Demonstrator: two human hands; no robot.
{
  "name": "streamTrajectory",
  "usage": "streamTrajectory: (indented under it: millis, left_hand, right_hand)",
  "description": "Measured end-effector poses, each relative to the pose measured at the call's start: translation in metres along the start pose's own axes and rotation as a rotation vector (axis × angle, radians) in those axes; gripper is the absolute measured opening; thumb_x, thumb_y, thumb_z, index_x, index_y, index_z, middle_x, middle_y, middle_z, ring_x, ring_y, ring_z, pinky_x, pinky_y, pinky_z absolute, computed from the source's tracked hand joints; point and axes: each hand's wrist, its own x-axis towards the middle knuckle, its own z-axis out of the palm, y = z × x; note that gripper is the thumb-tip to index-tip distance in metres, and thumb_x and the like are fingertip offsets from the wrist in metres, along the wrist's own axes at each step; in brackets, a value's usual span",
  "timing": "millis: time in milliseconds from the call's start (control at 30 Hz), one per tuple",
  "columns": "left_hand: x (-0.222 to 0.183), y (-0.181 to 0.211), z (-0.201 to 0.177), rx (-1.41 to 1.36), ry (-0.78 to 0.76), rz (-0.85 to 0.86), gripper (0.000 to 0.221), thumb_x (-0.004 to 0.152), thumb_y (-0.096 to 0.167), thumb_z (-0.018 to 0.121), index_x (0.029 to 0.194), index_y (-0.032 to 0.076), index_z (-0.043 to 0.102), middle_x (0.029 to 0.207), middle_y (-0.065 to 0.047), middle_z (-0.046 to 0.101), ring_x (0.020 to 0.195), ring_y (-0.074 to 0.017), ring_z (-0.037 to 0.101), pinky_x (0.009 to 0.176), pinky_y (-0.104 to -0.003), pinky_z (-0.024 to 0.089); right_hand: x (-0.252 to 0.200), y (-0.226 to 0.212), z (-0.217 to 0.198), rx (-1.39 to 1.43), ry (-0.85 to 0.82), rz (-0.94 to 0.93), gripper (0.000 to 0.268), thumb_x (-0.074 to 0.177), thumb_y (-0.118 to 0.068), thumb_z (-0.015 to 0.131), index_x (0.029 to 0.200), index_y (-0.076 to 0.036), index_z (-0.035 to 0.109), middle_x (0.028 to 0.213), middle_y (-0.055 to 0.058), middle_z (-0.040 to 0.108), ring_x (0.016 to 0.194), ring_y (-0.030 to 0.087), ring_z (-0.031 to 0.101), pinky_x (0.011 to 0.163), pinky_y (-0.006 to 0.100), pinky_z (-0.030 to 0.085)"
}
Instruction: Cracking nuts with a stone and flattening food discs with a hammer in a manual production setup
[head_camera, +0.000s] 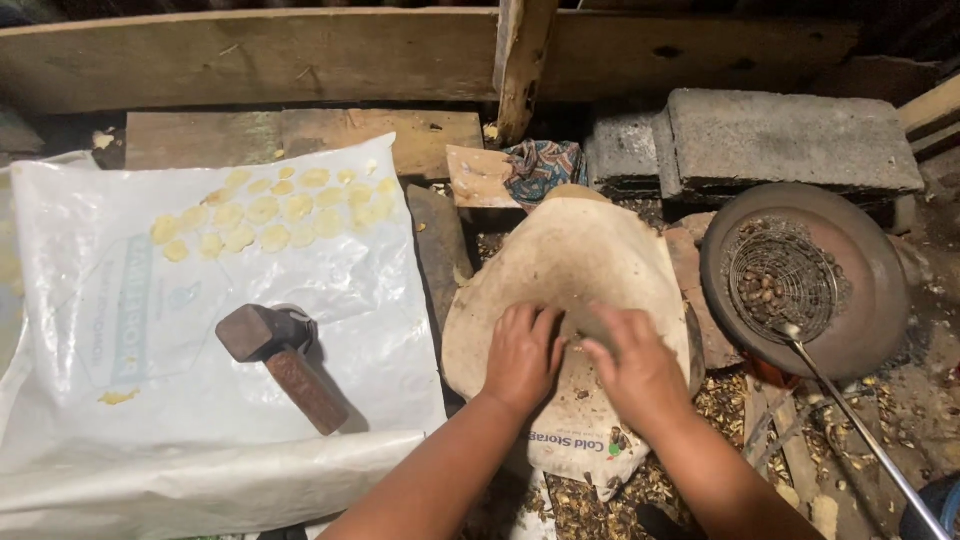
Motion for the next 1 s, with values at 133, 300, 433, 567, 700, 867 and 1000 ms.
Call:
streamTrajectory:
  millis: [133, 300, 433, 567, 700, 867, 1000]
  left_hand:
    - [-0.003, -0.002, -0.012, -0.029, 0.06, 0.011, 0.025, 0.095, 0.018, 0.069, 0.119, 0.013, 0.066, 0.11, -0.01, 0.059, 0.116, -0.0321, 0.058, 0.098, -0.041, 0.047]
    - [-0.003, 0.0, -0.02, -0.098, 0.052, -0.013, 0.027, 0.098, 0.015, 0.065, 0.124, 0.014, 0.065, 0.11, -0.008, 0.059, 0.116, -0.0301, 0.056, 0.101, -0.04, 0.048]
    - [-0.003, 0.002, -0.017, -0.122, 0.089, -0.051, 0.017, 0.096, 0.017, 0.067, 0.113, 0.013, 0.066, 0.108, -0.007, 0.058, 0.115, -0.0293, 0.056, 0.101, -0.039, 0.048]
    - [0.001, -0.001, -0.007, -0.151, 0.09, -0.091, 0.008, 0.097, 0.02, 0.067, 0.104, 0.015, 0.068, 0.108, -0.005, 0.059, 0.115, -0.0277, 0.056, 0.101, -0.039, 0.048]
    - [0.006, -0.002, 0.005, -0.064, 0.014, -0.05, 0.016, 0.091, 0.034, 0.073, 0.1, 0.021, 0.07, 0.111, -0.003, 0.058, 0.115, -0.0281, 0.054, 0.101, -0.044, 0.044]
    - [0.004, -0.002, -0.007, 0.016, -0.014, -0.044, 0.03, 0.093, 0.033, 0.068, 0.119, 0.017, 0.065, 0.118, -0.009, 0.058, 0.12, -0.0315, 0.053, 0.102, -0.045, 0.043]
    - [-0.007, 0.001, -0.027, -0.003, 0.032, -0.03, 0.028, 0.098, 0.021, 0.064, 0.124, 0.014, 0.067, 0.112, -0.01, 0.06, 0.113, -0.0323, 0.057, 0.095, -0.042, 0.046]
  right_hand:
    - [0.01, 0.015, 0.007, -0.259, -0.024, -0.193, 0.049, 0.097, -0.042, 0.055, 0.144, -0.03, 0.047, 0.117, 0.016, 0.06, 0.101, 0.044, 0.07, 0.084, 0.054, 0.06]
    - [0.021, 0.017, -0.011, 0.176, -0.153, 0.188, 0.053, 0.098, -0.039, 0.057, 0.147, -0.026, 0.043, 0.131, 0.033, 0.06, 0.124, 0.054, 0.057, 0.105, 0.06, 0.047]
    - [0.029, 0.014, -0.015, 0.142, -0.183, 0.195, 0.051, 0.096, -0.041, 0.058, 0.144, -0.032, 0.043, 0.13, 0.031, 0.063, 0.125, 0.05, 0.059, 0.108, 0.057, 0.047]
    - [0.023, -0.004, -0.03, -0.087, -0.248, 0.12, 0.051, 0.098, -0.04, 0.055, 0.147, -0.035, 0.042, 0.128, 0.023, 0.064, 0.121, 0.046, 0.063, 0.104, 0.056, 0.051]
    - [0.015, 0.02, -0.017, -0.148, -0.296, 0.104, 0.051, 0.095, -0.047, 0.055, 0.144, -0.045, 0.042, 0.131, 0.014, 0.065, 0.122, 0.038, 0.065, 0.103, 0.052, 0.053]
    - [0.013, -0.001, -0.009, -0.152, -0.117, -0.033, 0.051, 0.097, -0.045, 0.054, 0.145, -0.036, 0.044, 0.123, 0.015, 0.063, 0.112, 0.042, 0.068, 0.096, 0.053, 0.055]
    - [0.014, 0.012, 0.0, -0.196, -0.074, -0.208, 0.049, 0.096, -0.044, 0.056, 0.143, -0.033, 0.05, 0.116, 0.014, 0.063, 0.104, 0.042, 0.07, 0.092, 0.053, 0.056]
